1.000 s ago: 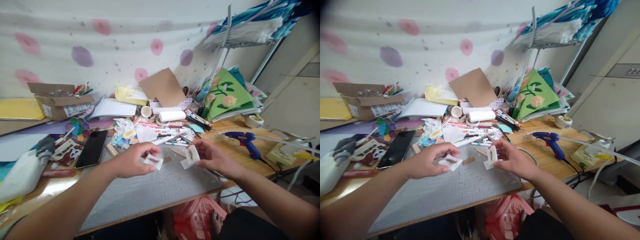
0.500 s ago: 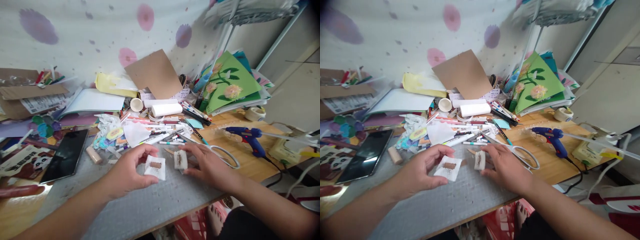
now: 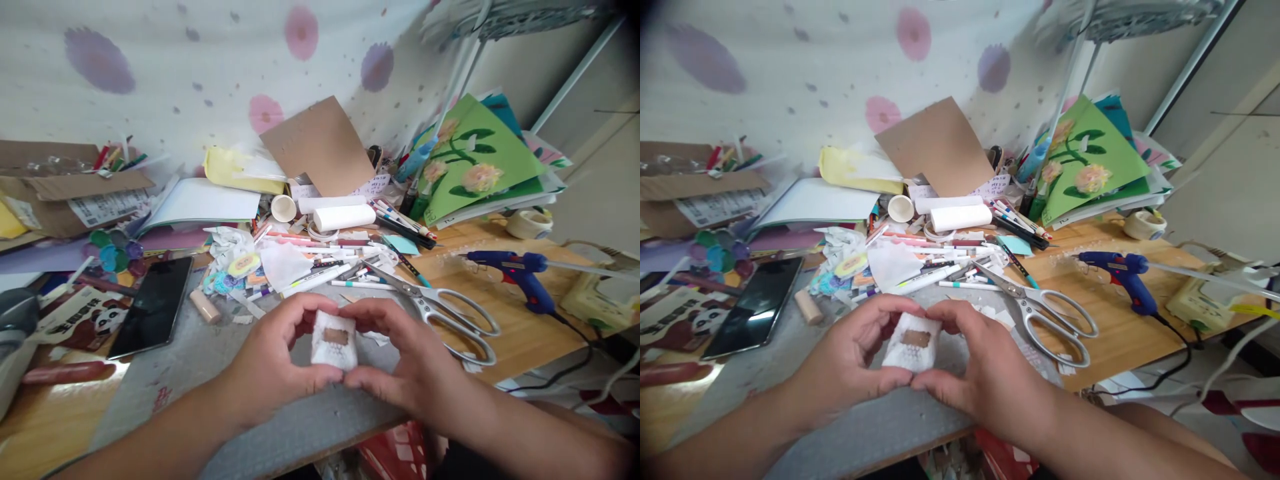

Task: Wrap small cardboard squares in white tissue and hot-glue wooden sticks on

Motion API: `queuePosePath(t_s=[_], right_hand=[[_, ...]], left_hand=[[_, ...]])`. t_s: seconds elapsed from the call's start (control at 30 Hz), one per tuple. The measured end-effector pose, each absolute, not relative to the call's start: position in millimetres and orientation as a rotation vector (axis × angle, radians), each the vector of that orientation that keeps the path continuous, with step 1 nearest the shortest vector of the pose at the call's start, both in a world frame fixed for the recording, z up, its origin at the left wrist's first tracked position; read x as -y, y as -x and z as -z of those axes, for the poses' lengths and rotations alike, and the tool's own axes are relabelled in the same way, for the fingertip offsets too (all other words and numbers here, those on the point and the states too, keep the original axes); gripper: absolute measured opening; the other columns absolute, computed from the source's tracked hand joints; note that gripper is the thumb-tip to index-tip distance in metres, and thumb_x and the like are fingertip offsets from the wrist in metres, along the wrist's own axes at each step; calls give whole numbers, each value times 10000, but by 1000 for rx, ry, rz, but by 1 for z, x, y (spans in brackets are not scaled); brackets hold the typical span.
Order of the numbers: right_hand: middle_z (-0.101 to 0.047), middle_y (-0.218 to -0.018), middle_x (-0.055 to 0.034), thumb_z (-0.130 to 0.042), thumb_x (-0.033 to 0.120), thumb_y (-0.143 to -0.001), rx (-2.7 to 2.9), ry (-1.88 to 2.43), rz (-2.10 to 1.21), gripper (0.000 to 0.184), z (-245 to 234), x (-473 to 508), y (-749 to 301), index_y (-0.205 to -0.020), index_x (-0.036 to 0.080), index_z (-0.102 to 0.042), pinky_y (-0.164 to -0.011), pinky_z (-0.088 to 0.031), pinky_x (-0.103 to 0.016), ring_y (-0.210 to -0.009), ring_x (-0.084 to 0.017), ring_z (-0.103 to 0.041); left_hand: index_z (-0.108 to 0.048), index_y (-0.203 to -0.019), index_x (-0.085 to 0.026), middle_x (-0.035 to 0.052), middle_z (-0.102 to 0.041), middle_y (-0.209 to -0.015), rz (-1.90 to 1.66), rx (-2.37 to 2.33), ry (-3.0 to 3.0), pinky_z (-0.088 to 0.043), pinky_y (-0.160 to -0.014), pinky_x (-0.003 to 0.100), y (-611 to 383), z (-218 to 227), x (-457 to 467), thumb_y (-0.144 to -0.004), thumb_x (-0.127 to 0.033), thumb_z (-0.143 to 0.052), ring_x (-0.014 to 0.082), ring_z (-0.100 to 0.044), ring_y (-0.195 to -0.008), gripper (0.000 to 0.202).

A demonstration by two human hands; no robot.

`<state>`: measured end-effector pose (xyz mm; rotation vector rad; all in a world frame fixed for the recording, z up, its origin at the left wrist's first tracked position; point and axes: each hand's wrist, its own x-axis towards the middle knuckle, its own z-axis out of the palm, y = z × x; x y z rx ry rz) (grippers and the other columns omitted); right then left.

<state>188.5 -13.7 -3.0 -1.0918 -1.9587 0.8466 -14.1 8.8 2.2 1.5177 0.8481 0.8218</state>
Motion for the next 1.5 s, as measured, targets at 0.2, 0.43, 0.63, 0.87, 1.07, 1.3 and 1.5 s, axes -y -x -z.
queuePosePath(t_s=[0.2,0.43,0.63,0.87,1.07,1.3,1.5], right_hand=[[-616,-1124,-46,-709,189,-740,1827,1021,-817,496,16,22,-181,-1163,288,-469,-855,-517,-360,-975,-210,-614],[-578,-1246,-57,-691,194,-766,1813,982,-764,639,16,30,-173,-1310,317,-379,-849,-534,-320,-1031,-203,-615],[-534,-1347,-91,-726,493,-713,2298,1199,-420,714,-4,14,-224,-1317,228,-453,-972,-453,-315,-1178,-231,-541],[-641,-568,-46,-550,436,-803,1664,2124,105,292,-13,10,-376,-639,205,-622,-525,-448,-357,-519,-233,-591],[-702,-774,-98,-693,452,-612,1316,2228,60,312,14,-10,-429,-767,186,-641,-593,-480,-356,-697,-280,-660],[-571,-472,-68,-699,356,-601,1119,2107,-238,189,7,-28,-403,-592,212,-578,-477,-400,-400,-439,-255,-564],[-673,-644,-70,-721,381,-658,1193,1591,-770,236,-3,10,-314,-847,256,-657,-430,-495,-310,-529,-235,-632]], left_hand=[[-581,-1113,-259,22,-646,-1074,-929,-651,-1152,-441,-881,299,8,2,-6,-587,-216,-838,200,-585,-1019,587],[-607,-1130,-281,9,-668,-1081,-878,-645,-1145,-459,-868,296,9,2,-5,-600,-209,-826,205,-603,-1002,579],[-635,-1071,-342,-26,-672,-1143,-926,-854,-1029,-468,-836,314,14,5,-12,-605,-341,-800,250,-579,-1059,495],[-629,-1135,-364,-10,-708,-1122,-884,-778,-876,-408,-952,393,20,12,-21,-721,-352,-704,266,-588,-1092,421],[-665,-1110,-346,-18,-698,-1149,-956,-669,-731,-413,-984,391,14,5,-16,-789,-328,-652,235,-589,-1099,321],[-716,-1034,-232,49,-726,-1061,-942,-533,-732,-426,-959,400,12,-4,-12,-710,-367,-737,248,-606,-1054,352],[-664,-1138,-215,74,-687,-1154,-895,-518,-817,-410,-952,362,16,2,-15,-691,-332,-758,255,-571,-1112,471]])
